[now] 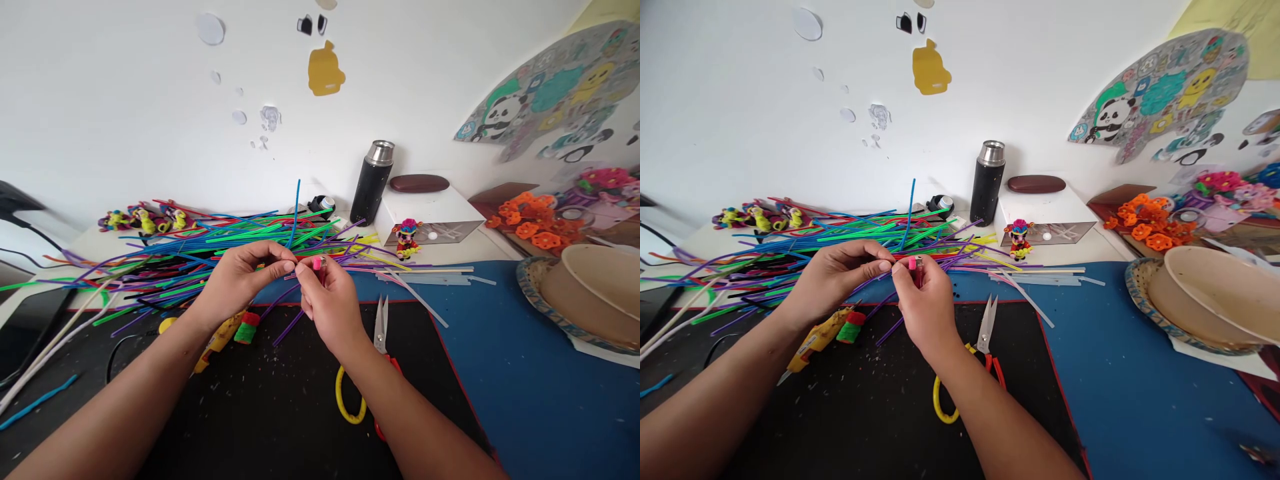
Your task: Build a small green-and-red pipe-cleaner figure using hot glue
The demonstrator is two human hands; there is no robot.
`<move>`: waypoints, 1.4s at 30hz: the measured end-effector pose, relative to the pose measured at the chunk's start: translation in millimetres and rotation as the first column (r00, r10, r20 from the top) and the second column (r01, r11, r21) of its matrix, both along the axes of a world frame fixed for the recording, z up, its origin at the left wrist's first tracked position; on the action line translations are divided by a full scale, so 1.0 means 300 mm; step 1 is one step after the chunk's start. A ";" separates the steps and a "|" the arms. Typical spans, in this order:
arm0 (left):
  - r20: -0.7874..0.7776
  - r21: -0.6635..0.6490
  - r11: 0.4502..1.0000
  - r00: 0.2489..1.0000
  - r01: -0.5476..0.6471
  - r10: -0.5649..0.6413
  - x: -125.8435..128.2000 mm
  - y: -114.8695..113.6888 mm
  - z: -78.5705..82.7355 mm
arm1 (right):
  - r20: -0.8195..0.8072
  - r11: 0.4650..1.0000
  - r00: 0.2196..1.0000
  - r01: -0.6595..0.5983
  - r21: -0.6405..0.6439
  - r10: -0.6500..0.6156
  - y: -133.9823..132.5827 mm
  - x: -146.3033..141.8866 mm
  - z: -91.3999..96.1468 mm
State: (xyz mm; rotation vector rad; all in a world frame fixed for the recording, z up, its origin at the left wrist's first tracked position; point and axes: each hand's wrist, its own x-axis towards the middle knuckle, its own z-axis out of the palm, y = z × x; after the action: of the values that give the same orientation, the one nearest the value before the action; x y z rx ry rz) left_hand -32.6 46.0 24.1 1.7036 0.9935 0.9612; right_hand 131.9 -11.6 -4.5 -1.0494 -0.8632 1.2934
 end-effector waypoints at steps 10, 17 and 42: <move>-0.061 0.049 0.999 0.998 0.009 -0.006 -0.003 -0.001 0.001 | -0.023 0.999 0.999 0.032 0.005 -0.031 0.004 0.005 -0.005; -0.087 0.070 0.998 0.996 -0.005 0.011 -0.003 0.000 -0.001 | -0.055 0.999 0.998 0.027 0.018 -0.026 0.006 0.007 -0.004; 0.014 0.031 0.990 0.991 -0.135 0.135 0.004 0.000 0.004 | -0.114 0.996 0.991 0.062 -0.058 -0.069 0.021 0.020 -0.005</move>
State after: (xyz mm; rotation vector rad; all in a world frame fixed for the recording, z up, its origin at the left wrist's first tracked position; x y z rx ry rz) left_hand -31.4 45.9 25.4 1.6721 1.1021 1.0783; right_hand 137.8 -5.2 -5.9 -1.0259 -0.7038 1.3151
